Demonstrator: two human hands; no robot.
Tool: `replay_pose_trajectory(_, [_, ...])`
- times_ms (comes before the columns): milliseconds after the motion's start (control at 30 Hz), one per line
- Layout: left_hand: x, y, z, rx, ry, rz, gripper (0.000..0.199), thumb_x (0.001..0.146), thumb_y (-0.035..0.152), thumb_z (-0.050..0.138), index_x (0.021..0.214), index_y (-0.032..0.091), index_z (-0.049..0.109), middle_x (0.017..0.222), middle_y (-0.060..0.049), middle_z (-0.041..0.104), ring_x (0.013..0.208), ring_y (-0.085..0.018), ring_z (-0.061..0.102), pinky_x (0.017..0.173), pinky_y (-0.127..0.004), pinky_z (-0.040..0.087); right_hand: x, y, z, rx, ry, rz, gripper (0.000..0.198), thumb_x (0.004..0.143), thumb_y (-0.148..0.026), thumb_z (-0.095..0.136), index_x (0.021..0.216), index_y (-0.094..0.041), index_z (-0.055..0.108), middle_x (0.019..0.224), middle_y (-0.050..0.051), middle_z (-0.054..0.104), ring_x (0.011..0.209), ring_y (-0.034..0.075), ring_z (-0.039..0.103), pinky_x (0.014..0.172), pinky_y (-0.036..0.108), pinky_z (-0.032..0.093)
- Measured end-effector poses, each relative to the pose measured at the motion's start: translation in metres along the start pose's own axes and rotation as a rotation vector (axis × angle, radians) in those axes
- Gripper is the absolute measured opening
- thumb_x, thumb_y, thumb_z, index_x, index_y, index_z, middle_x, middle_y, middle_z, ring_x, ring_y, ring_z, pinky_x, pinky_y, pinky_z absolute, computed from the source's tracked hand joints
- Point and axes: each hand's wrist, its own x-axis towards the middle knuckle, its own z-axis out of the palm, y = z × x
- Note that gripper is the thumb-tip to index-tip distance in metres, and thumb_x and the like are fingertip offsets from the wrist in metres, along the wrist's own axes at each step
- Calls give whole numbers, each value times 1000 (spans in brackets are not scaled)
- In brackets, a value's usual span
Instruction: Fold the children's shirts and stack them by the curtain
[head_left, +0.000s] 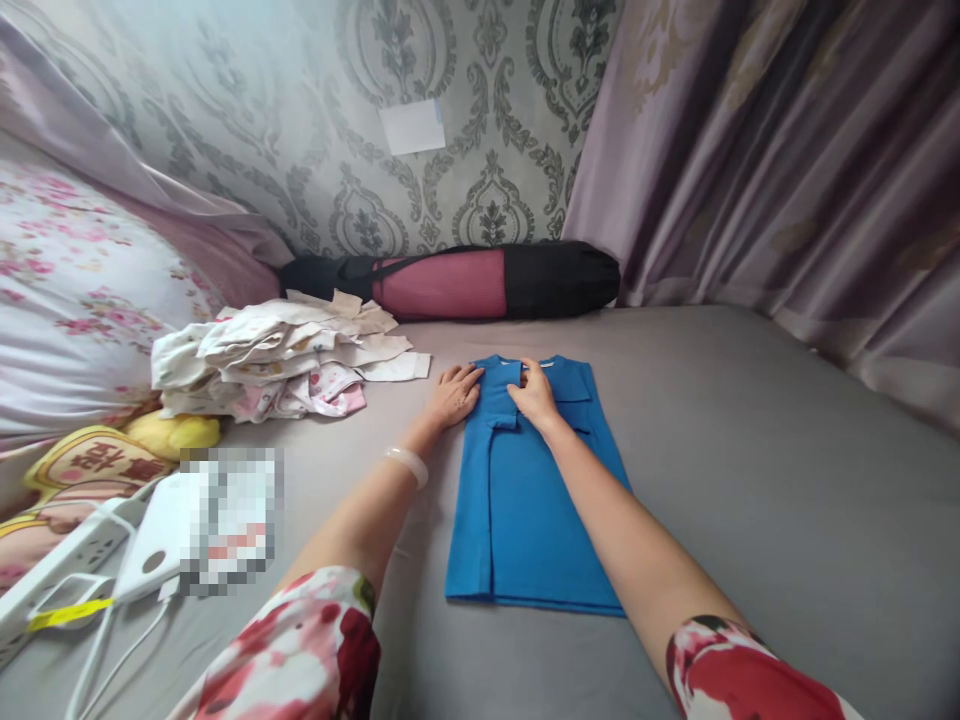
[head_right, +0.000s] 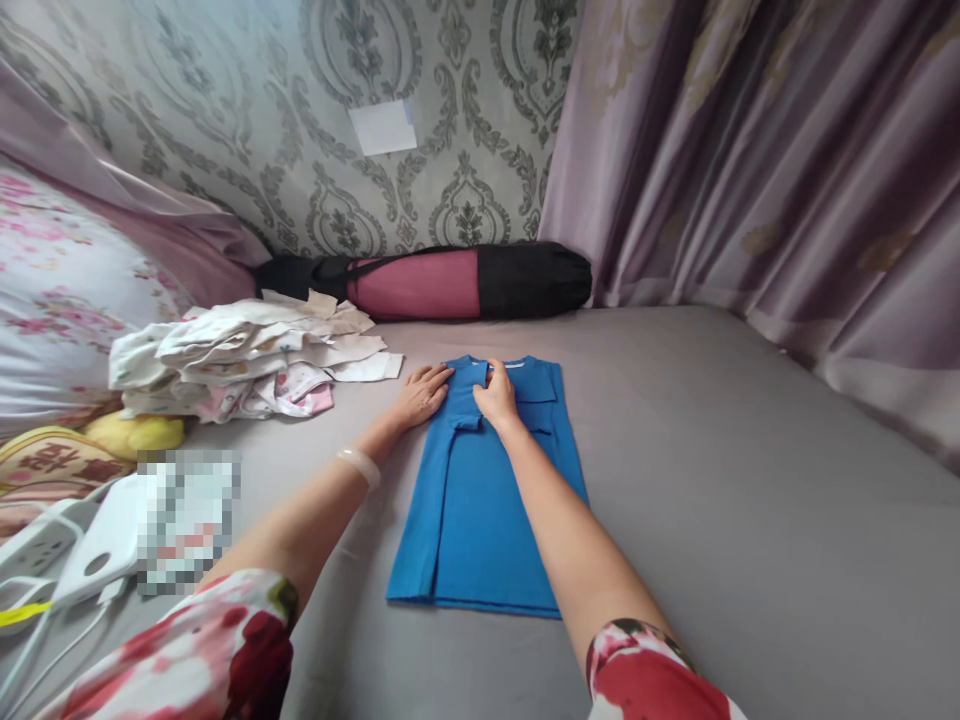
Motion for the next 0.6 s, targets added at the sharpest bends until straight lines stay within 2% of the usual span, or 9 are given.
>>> replay_pose_trajectory(233, [2,-4,2,-64,13,-21,50,98,33,29,146,24,42,152,-3,43,140,-28,35,115,-47,27,3,6,1,70,-29,-54,61,70,-8,55,130,-13,48,99,9,73,89,20,69,88,36,53])
replay_pose_trajectory(367, [1,-6,3,-110,50,23,48,98,32,30,143,23,46,150,-2,45,140,-27,34,115,-46,27,6,12,4,137,-6,-33,55,70,-8,54,125,-15,51,93,7,73,84,20,69,85,37,54])
replay_pose_trajectory(467, [-2,-5,1,-109,63,75,47,98,37,31,140,23,49,149,-2,47,140,-27,33,116,-46,26,9,16,7,204,19,-6,55,70,-12,59,124,-16,52,94,7,73,85,20,70,85,38,55])
replay_pose_trajectory(600, [-3,-3,-1,-76,45,92,50,98,44,32,140,24,50,149,-2,47,141,-28,32,116,-47,25,10,15,8,302,-1,-10,58,68,-8,59,125,-14,51,102,11,73,92,21,70,86,37,55])
